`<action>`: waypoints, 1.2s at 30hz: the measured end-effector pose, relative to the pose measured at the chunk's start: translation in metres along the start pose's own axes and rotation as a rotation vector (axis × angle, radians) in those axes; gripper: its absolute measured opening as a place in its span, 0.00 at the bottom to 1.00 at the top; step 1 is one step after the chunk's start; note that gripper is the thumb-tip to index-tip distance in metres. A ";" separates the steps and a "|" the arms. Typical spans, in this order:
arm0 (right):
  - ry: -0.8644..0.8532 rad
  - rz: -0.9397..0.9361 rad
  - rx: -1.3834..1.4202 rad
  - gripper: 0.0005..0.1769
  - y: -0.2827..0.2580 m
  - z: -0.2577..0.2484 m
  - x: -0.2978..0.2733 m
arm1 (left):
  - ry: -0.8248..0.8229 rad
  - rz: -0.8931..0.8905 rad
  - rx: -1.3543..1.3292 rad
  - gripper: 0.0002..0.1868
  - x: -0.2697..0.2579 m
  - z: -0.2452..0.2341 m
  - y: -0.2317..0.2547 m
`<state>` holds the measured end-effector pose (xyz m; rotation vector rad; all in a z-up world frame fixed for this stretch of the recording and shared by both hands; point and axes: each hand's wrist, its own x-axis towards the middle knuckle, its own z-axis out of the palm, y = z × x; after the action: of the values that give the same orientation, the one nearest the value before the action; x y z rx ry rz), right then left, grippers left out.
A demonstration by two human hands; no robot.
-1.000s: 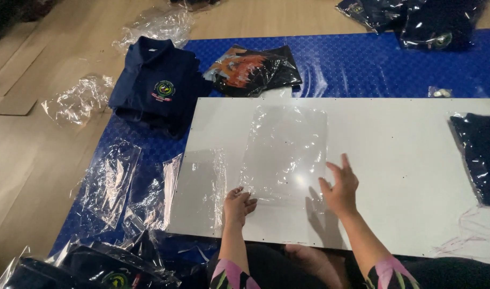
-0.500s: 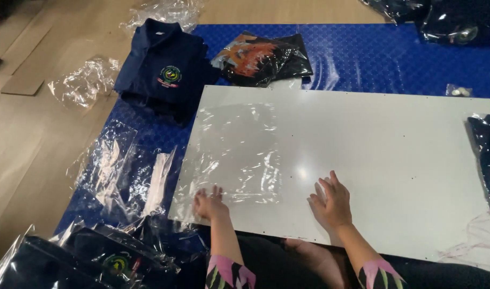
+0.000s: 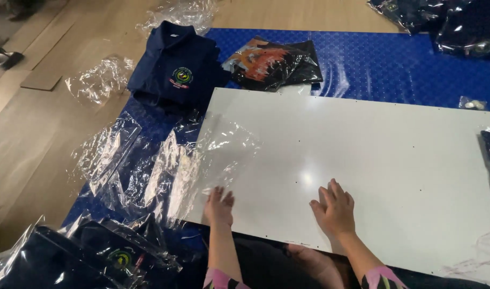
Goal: Packing folded shirts into clear plastic bags on a work surface.
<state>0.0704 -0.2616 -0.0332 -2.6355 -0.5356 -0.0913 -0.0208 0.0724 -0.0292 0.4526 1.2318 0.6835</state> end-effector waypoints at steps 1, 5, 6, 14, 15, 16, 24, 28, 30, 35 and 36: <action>-0.081 0.073 0.029 0.31 -0.011 -0.011 0.001 | -0.173 -0.074 0.074 0.12 0.000 0.002 -0.008; -0.282 0.194 -0.173 0.32 -0.024 -0.025 0.005 | -0.326 -0.108 0.165 0.12 0.026 0.001 -0.033; -0.284 0.194 -0.173 0.32 -0.024 -0.026 0.006 | -0.324 -0.108 0.166 0.12 0.024 0.001 -0.030; -0.280 0.175 -0.119 0.33 -0.031 -0.033 0.005 | -0.369 -0.103 0.247 0.20 -0.056 0.009 -0.010; -0.287 0.174 -0.118 0.33 -0.029 -0.035 0.004 | -0.362 -0.105 0.248 0.20 -0.059 0.006 -0.014; -0.292 0.166 -0.111 0.33 -0.030 -0.035 0.004 | -0.398 -0.092 0.221 0.21 -0.062 0.001 -0.015; -0.111 0.024 0.175 0.21 -0.034 0.022 -0.003 | -0.582 -0.096 0.199 0.26 -0.105 -0.051 -0.026; 0.171 -0.325 0.478 0.07 -0.108 0.013 -0.027 | -0.658 -0.139 0.237 0.29 -0.141 -0.066 -0.016; 0.197 -0.385 0.481 0.05 -0.121 0.019 -0.033 | -0.690 -0.118 0.278 0.30 -0.153 -0.072 -0.009; 0.146 -0.398 0.304 0.04 -0.115 0.037 -0.035 | -0.708 -0.191 0.249 0.33 -0.141 -0.074 -0.009; 0.150 -0.394 0.304 0.04 -0.113 0.039 -0.034 | -0.711 -0.191 0.253 0.33 -0.139 -0.075 -0.010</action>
<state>-0.0060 -0.1634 -0.0260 -2.1807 -0.9293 -0.3005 -0.1146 -0.0342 0.0407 0.7032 0.6683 0.1634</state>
